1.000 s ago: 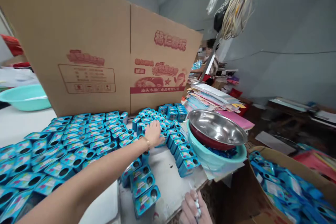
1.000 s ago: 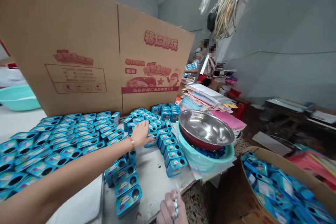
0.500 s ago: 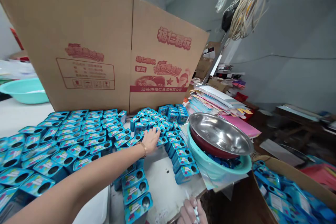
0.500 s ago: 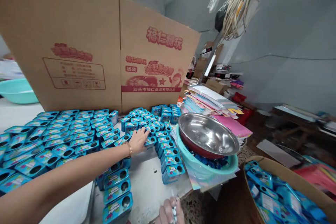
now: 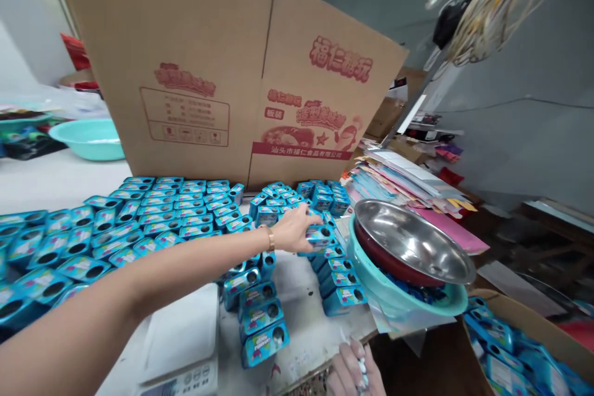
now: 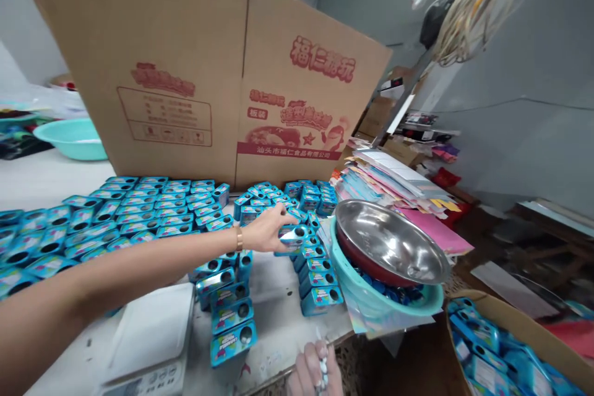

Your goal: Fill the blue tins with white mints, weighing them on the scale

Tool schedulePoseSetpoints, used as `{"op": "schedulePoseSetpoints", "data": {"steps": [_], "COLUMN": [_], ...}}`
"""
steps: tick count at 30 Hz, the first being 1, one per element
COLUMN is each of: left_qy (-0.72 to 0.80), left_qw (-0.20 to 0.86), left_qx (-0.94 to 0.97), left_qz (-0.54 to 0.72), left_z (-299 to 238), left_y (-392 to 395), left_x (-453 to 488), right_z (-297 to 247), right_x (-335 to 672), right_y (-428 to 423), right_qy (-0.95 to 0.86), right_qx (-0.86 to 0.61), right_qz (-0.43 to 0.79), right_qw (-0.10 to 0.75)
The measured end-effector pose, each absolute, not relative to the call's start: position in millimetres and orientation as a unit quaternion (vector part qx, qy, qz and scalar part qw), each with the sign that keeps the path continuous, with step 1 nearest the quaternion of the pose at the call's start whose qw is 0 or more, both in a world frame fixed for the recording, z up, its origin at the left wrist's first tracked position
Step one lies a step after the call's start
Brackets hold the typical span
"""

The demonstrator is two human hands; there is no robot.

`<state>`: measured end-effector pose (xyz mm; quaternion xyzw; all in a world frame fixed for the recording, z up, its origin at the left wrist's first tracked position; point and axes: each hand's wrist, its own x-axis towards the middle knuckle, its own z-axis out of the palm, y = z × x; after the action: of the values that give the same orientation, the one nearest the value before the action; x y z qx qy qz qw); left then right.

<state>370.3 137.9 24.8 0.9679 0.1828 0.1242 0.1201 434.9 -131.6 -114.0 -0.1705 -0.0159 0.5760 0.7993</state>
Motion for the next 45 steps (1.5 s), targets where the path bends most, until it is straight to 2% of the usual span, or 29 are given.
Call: {"op": "schedulePoseSetpoints", "data": {"steps": [4,8,13,16,20,26,35,41,45], "left_qy": [0.129,0.155,0.222,0.229,0.223,0.217,0.212,0.268,0.328], "left_qw": [0.162,0.186,0.176,0.179,0.166,0.163,0.241,0.252,0.253], "left_qx": [0.959,0.96,0.958,0.957,0.961,0.961,0.944,0.928,0.91], "left_qz": [0.196,0.141,0.043,0.011,0.004,0.055,0.07,0.055,0.026], "left_z": [97,128,77,39,16,6,24,40,33], "left_y": [120,91,61,53,45,37,25,16,6], "left_x": [303,210,128,111,104,95,67,30,-9], "right_z": [-77,-48,-35,-32,-34,-45,-40,-27,-21], "right_x": [414,384,349,336,327,321,310,290,282], "right_y": [-132,-121,-101,-94,-90,-78,-62,-43,-36], "right_qy": [0.018,0.057,0.05,0.038,0.025,0.031,0.044,0.015,0.009], "right_qx": [-0.161,-0.172,-0.158,-0.152,-0.162,-0.159,-0.183,-0.193,-0.197], "right_qz": [0.553,0.548,0.585,0.602,0.615,0.63,0.646,0.67,0.679], "right_qw": [0.818,0.816,0.794,0.783,0.772,0.76,0.74,0.717,0.707]}}
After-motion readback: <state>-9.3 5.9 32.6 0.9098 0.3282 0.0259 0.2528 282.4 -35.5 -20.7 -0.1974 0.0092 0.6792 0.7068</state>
